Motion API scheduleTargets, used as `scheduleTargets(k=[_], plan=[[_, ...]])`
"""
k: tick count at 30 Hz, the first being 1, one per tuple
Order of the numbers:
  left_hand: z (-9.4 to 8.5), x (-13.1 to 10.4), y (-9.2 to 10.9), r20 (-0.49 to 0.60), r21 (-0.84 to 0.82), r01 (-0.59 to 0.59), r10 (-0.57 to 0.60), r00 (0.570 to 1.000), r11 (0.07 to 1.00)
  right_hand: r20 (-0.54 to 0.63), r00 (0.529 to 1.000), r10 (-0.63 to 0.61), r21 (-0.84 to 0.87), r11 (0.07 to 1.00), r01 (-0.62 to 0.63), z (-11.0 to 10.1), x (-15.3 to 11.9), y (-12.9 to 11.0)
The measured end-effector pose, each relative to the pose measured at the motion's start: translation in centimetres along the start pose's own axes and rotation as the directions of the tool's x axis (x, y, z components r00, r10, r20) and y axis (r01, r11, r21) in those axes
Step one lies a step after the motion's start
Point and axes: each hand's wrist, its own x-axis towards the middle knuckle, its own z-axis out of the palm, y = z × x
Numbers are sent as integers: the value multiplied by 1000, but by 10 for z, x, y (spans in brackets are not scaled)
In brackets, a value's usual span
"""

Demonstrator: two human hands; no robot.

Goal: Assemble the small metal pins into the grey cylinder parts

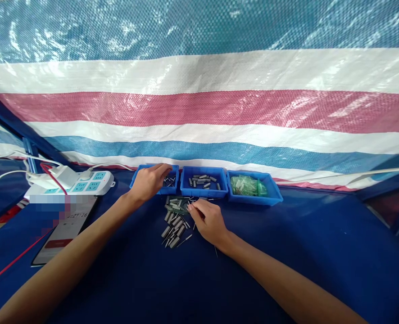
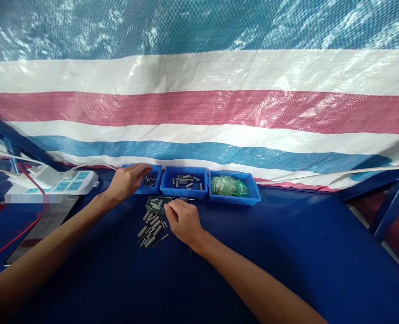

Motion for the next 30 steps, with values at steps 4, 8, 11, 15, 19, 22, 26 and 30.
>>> scheduleTargets(k=[4, 8, 11, 15, 19, 22, 26, 30], plan=[[0, 1, -1, -6, 25, -4, 5, 1000, 1000, 4, 1000, 10, -1, 1000, -10, 0, 0, 0], [-3, -2, 10, -133, -92, -29, 17, 991, 995, -6, 1000, 7, 4, 1000, -7, 0, -1, 0], [-3, -10, 30, -234, -269, -55, -10, 972, 961, -37, 999, 12, -8, 1000, -12, -1, 0, -1], [8, -28, 52, -348, -398, -176, 29, 937, 900, -107, 994, 38, 12, 999, -37, -3, 1, -3], [22, -40, 57, -387, -445, -234, 50, 921, 865, -185, 968, 172, 96, 983, -156, -7, 4, -6], [26, -42, 57, -358, -475, -191, 9, 934, 859, -189, 948, 256, 124, 964, -236, -14, 11, -9], [26, -41, 57, -333, -509, -138, -46, 942, 850, -87, 976, 202, -2, 979, -203, -33, 27, -16], [26, -41, 57, -320, -540, -123, -68, 945, 833, 134, 982, 133, -285, 954, -91, -54, 37, -19]])
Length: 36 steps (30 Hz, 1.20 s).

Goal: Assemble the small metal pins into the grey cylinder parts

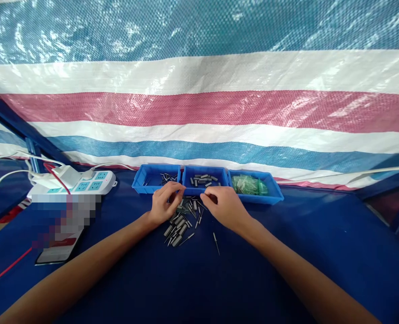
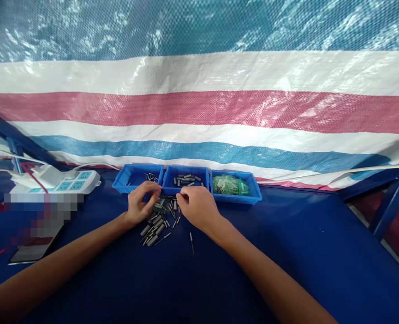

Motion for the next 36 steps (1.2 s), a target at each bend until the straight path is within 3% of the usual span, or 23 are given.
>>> scheduleTargets(k=[2, 5, 9, 13, 16, 19, 22, 24, 29, 36], plan=[[0, 0, 0, -4, -9, 10, -10, 1000, 1000, 192, 981, -15, -130, 991, 41, -6, -4, 2], [0, 1, -1, -7, -15, 19, -19, 1000, 1000, 421, 907, -24, -229, 965, 131, -7, -17, 4], [1, 1, -1, -12, -14, 15, -15, 1000, 1000, 485, 872, -63, -189, 966, 175, 1, -31, 5], [1, 1, -1, -17, -14, 19, -19, 1000, 1000, 513, 856, -58, -178, 969, 173, 0, -25, 2], [2, 1, -1, -11, -14, 20, -20, 1000, 1000, 411, 911, -32, -118, 989, 88, -7, -12, -4], [1, 1, -1, -2, -8, 14, -14, 1000, 1000, 185, 982, 29, 167, 984, -60, -6, 0, -6], [1, 2, -1, 22, 3, 31, -31, 999, 1000, -40, 985, 165, 531, 839, -119, 8, 4, -3], [0, 2, -1, 67, 14, 38, -38, 997, 999, -99, 967, 236, 661, 742, -113, 21, 2, 2], [4, 2, -6, 196, -1, -72, 70, 978, 997, -222, 946, 236, 713, 701, -8, 48, -11, 9], [2, 5, -1, 128, 12, -97, 94, 987, 995, -263, 949, 176, 573, 819, 7, 58, -17, 13]])
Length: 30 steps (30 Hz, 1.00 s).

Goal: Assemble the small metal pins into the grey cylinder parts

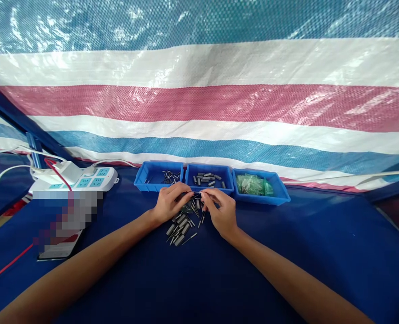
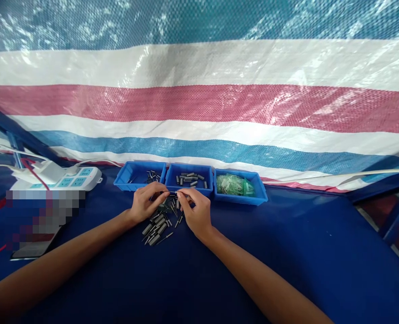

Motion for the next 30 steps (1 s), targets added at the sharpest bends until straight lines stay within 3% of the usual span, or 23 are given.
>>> scheduleTargets(k=[5, 10, 19, 24, 30], plan=[[-2, -1, 2, -43, 2, 26, -26, 999, 1000, 75, 992, -104, -221, 968, 119, 0, 0, -2], [0, -1, 0, -43, -9, 33, -34, 999, 999, 111, 979, -169, -256, 947, 192, 0, -2, -5], [3, -6, -6, 34, -26, -93, 93, 995, 995, -8, 994, -106, -241, 965, 101, -3, 0, -2], [1, -4, -2, -34, -8, -52, 51, 998, 999, 116, 991, -69, -280, 955, 99, -2, 2, 3], [0, -2, -2, -11, -22, -1, 0, 1000, 1000, 308, 932, -191, -298, 911, 285, 1, -2, 4]])
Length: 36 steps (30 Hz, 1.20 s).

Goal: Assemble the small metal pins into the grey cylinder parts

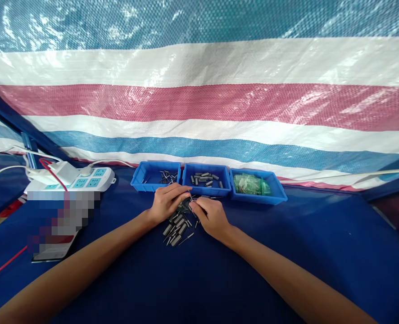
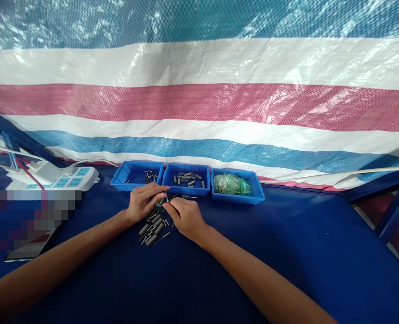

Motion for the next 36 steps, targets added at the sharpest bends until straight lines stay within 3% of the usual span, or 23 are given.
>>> scheduleTargets(k=[6, 15, 26, 32, 36], plan=[[0, 0, 0, 40, -10, -3, 4, 999, 1000, 1, 995, -95, -19, 995, 95, -1, -1, -3], [0, 1, 1, 28, -35, -31, 32, 999, 999, -25, 997, -78, -41, 996, 77, 0, -2, -3], [0, 1, 1, -29, -19, 13, -14, 999, 1000, -206, 976, 66, 30, 998, -61, -4, -1, -5], [0, 1, 0, -5, -20, -10, 10, 1000, 1000, -289, 933, 216, 162, 971, -174, -4, 2, -2], [1, 1, 1, 39, -18, -49, 50, 998, 999, -269, 918, 292, 263, 939, -221, -3, 1, 1]])
